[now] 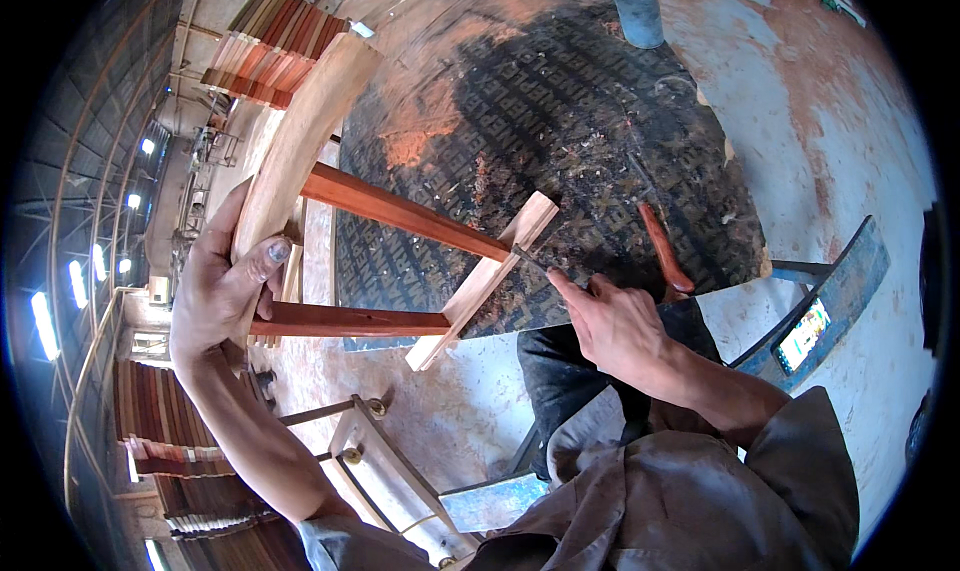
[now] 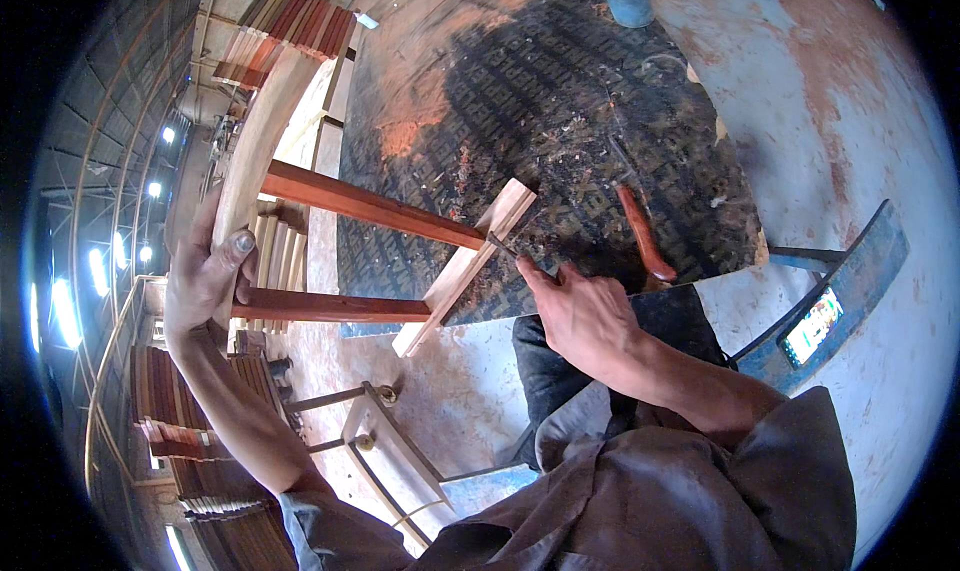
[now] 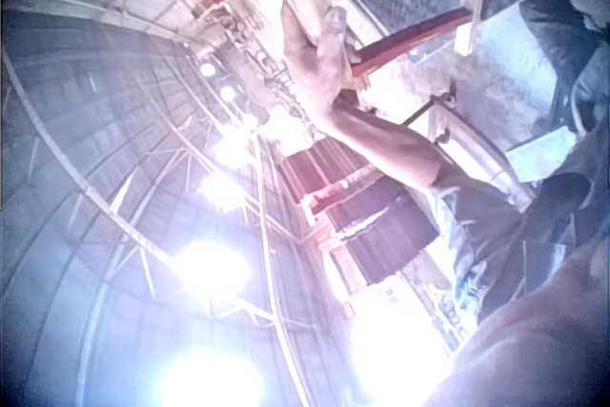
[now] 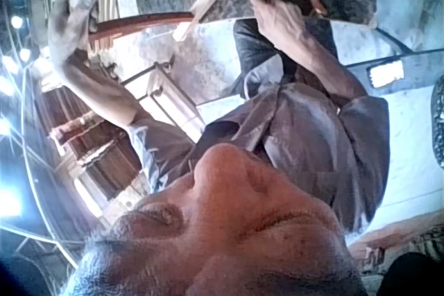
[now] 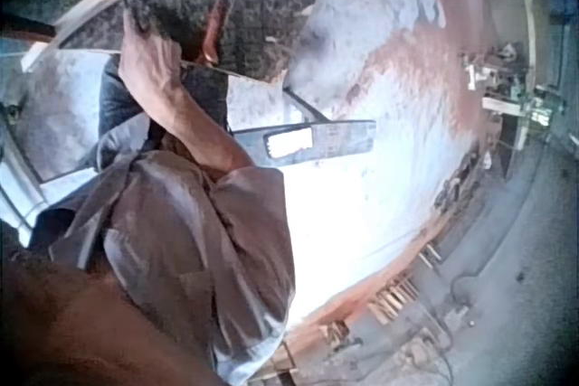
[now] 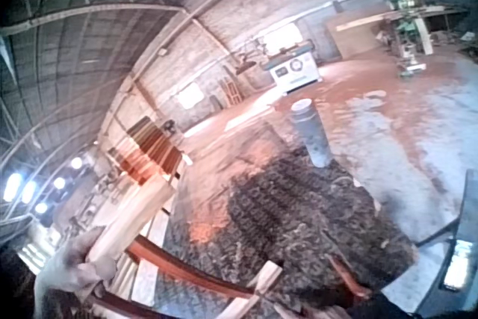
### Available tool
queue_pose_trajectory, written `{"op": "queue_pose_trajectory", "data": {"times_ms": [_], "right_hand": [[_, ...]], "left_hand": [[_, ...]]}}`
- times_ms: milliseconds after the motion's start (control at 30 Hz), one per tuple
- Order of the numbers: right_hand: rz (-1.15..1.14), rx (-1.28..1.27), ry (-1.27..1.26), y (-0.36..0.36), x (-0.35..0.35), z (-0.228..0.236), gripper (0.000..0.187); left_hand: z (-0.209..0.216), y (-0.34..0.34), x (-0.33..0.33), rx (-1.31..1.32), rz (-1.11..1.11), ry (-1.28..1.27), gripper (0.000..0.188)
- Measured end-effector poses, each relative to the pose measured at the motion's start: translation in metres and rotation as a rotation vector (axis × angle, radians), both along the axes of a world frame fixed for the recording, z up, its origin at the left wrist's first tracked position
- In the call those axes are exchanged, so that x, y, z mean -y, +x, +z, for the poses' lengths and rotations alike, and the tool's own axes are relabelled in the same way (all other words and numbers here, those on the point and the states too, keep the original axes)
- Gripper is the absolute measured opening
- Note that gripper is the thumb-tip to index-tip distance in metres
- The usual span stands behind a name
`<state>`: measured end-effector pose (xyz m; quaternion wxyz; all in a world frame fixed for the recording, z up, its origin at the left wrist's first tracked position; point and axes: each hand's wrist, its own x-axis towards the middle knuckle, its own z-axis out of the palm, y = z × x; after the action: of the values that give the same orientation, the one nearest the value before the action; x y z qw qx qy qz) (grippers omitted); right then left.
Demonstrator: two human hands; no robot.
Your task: The person assembles a wooden chair frame by hand, inserting dowels and joining legs to stretchers. They repeatedly align and tap pieces together, then lift and stack the completed frame with other frames.
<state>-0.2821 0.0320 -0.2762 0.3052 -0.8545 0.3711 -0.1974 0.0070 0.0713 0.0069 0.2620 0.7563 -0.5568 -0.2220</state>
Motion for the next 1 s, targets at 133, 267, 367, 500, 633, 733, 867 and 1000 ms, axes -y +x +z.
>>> {"op": "queue_pose_trajectory", "data": {"times_ms": [133,267,367,500,633,733,867,1000], "right_hand": [[-0.032,0.018,0.011,0.006,-0.004,0.004,0.046],[-0.055,0.269,0.02,0.009,-0.003,-0.019,0.046],[-0.048,0.214,-0.007,0.01,-0.001,-0.022,0.046],[-0.057,0.15,0.018,0.008,0.001,-0.006,0.045],[-0.027,0.114,0.016,0.009,0.0,0.001,0.047],[-0.016,0.085,0.026,0.017,0.005,0.004,0.047],[0.017,0.073,0.027,0.015,0.006,0.008,0.05],[0.017,0.027,0.004,0.029,0.015,0.006,0.053]], "left_hand": [[-0.002,0.011,0.013,-0.095,0.067,-0.016,0.078],[0.002,0.031,0.026,-0.095,0.008,0.054,0.075],[-0.005,0.048,0.031,-0.025,0.001,0.013,0.072],[-0.006,0.044,0.032,0.026,0.022,0.006,0.07],[-0.003,0.041,0.027,0.066,0.032,-0.006,0.069],[-0.005,0.04,0.027,0.064,-0.003,-0.005,0.07],[-0.005,0.037,0.023,0.086,0.055,-0.01,0.076],[-0.003,0.027,0.015,0.118,0.113,-0.039,0.083]]}}
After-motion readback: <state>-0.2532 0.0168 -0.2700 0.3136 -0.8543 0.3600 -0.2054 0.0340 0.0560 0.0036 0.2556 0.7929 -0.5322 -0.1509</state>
